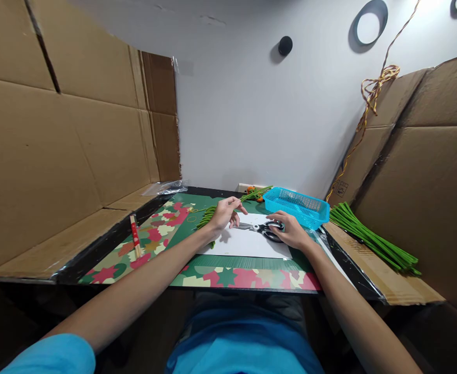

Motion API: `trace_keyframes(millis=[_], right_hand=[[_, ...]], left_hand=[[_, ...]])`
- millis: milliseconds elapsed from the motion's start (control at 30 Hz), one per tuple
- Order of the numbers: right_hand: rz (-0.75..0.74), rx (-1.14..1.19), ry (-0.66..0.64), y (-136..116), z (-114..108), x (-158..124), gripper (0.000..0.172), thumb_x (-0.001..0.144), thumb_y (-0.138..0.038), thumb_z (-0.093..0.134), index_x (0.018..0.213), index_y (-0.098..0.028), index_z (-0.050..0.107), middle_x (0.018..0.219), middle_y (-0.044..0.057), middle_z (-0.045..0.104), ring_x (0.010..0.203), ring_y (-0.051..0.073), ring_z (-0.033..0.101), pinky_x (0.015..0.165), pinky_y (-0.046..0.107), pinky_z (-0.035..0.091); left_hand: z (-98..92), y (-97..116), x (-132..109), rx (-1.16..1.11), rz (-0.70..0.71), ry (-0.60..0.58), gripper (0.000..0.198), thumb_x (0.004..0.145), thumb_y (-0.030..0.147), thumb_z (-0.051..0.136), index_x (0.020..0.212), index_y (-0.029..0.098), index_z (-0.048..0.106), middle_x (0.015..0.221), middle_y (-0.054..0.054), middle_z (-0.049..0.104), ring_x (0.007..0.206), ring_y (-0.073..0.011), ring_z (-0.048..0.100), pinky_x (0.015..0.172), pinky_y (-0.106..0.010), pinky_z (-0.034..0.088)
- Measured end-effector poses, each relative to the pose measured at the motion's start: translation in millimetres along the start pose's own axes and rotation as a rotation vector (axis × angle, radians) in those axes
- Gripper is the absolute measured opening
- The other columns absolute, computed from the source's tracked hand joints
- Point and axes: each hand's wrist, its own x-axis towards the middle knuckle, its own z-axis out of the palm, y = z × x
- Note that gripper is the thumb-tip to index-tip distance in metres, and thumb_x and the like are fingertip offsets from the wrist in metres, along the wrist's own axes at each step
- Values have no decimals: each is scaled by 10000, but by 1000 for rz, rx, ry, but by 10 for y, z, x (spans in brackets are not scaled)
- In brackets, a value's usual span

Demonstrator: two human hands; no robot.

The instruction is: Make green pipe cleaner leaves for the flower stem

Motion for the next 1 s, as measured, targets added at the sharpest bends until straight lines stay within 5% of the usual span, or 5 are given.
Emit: trace_keyframes(millis=[133,233,533,733,1000], right_hand=[[-129,-110,396,-156,62,8,135,1019,-285,620,980,-218,730,914,69,712,797,209,653,738,330,536],[-218,-203,501,-226,91,26,114,1028,-303,642,1014,-239,734,1010,89,720,941,243,659,841,372,549],[-188,-248,448,-138,79,52,174,1040,-277,627,1053,-264,800,961,80,717,880,265,571,794,401,517],[-128,-204,356,-170,85,56,242,1051,-339,604,926,-242,788,887,69,719,852,258,579,769,391,495],[32,6,340,-252,66,75,285,1022,-426,601,913,-233,780,858,78,736,787,242,606,734,372,498]], left_hand=[[57,-7,-33,41,-36,-104,344,894,467,717,841,152,590,918,-117,786,389,-109,622,276,-181,346],[90,-2,-63,90,-21,-170,337,887,454,737,850,138,625,988,-131,784,425,-114,648,286,-180,363],[117,2,-55,132,-37,-254,446,843,557,748,843,125,641,1054,-153,765,531,-125,698,373,-192,446],[141,-20,-3,116,-14,-279,478,813,600,760,824,134,654,924,-115,743,657,-187,734,456,-229,499],[167,76,-70,150,92,-323,304,888,454,730,859,151,744,1125,-119,759,973,-200,678,902,-323,526]])
